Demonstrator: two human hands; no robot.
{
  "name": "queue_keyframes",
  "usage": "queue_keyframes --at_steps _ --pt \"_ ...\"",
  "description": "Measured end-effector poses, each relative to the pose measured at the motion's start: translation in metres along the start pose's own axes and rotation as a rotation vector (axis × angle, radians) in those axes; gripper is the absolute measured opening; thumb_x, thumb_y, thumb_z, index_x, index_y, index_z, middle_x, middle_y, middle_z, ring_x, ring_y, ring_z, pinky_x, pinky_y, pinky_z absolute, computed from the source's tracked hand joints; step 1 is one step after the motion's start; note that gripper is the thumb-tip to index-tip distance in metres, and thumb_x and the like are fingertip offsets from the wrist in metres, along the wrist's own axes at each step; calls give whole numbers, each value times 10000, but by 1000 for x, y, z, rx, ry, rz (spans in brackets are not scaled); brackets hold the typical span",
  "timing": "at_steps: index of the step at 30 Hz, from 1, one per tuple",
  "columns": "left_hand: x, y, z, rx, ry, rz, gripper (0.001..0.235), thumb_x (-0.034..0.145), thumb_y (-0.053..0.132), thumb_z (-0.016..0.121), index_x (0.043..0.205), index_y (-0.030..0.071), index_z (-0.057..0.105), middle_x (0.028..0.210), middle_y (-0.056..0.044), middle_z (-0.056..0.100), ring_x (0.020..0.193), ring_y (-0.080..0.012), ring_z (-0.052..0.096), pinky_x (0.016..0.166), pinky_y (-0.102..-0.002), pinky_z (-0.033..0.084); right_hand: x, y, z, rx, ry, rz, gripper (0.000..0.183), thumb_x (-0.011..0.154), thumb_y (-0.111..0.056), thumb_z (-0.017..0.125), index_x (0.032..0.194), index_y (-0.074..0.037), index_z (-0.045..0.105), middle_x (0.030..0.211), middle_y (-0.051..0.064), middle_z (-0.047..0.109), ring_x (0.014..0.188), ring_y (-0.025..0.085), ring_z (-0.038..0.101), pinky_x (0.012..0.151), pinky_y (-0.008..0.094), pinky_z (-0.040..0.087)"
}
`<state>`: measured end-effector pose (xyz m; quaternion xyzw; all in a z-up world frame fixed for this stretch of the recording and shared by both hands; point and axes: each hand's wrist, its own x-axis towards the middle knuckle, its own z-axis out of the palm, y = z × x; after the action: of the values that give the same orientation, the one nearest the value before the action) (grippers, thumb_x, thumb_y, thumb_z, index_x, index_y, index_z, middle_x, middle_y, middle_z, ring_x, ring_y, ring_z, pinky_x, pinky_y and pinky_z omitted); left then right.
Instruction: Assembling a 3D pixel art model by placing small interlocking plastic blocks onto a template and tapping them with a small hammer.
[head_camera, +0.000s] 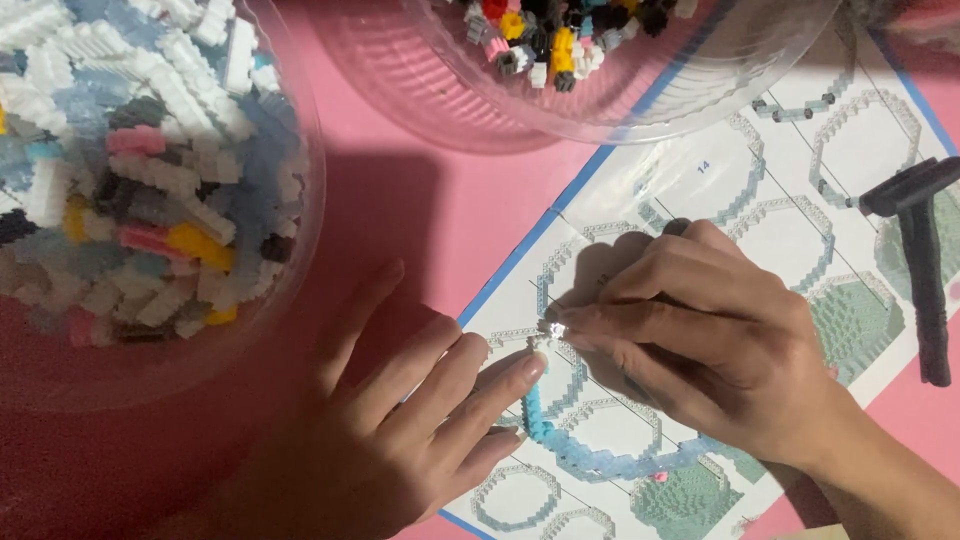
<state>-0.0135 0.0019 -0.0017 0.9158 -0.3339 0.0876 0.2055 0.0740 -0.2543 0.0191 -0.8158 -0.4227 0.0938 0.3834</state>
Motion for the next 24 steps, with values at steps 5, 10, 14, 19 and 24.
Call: queue_keyframes --at_steps 5,10,14,19,24 --pt "0 2 3 1 31 -14 311 1026 451 815 1221 210 828 990 1 721 986 -184 668 1098 -608 487 -1 1 1 -49 7 -12 153 961 -83 707 1065 7 773 1017 117 752 860 228 687 781 374 446" --pt "3 1 1 21 41 -3 253 1040 413 789 1185 211 834 922 2 676 935 -183 643 1087 -585 506 4 -3 0 -33 2 -21 142 958 -85 710 1051 2 772 1034 119 757 904 238 737 816 366 460" --pt "1 2 0 25 10 -5 329 1031 471 810 1238 216 824 979 6 702 973 -185 649 1112 -598 482 5 -5 1 -41 2 -29 136 969 -86 691 1035 2 771 1030 117 751 888 233 725 800 365 441" --pt "2 1 -1 54 28 2 282 1056 451 770 1211 222 822 952 2 666 959 -187 639 1094 -582 491 3 -2 2 -28 15 -26 132 958 -94 711 1039 -9 770 1033 109 768 876 217 734 807 355 442" --pt "1 2 0 52 36 -5 267 1061 441 773 1209 225 828 954 -2 674 957 -183 641 1110 -587 479 4 -2 1 -24 3 -31 128 964 -83 695 1038 -7 767 1040 115 768 902 229 748 819 358 443"
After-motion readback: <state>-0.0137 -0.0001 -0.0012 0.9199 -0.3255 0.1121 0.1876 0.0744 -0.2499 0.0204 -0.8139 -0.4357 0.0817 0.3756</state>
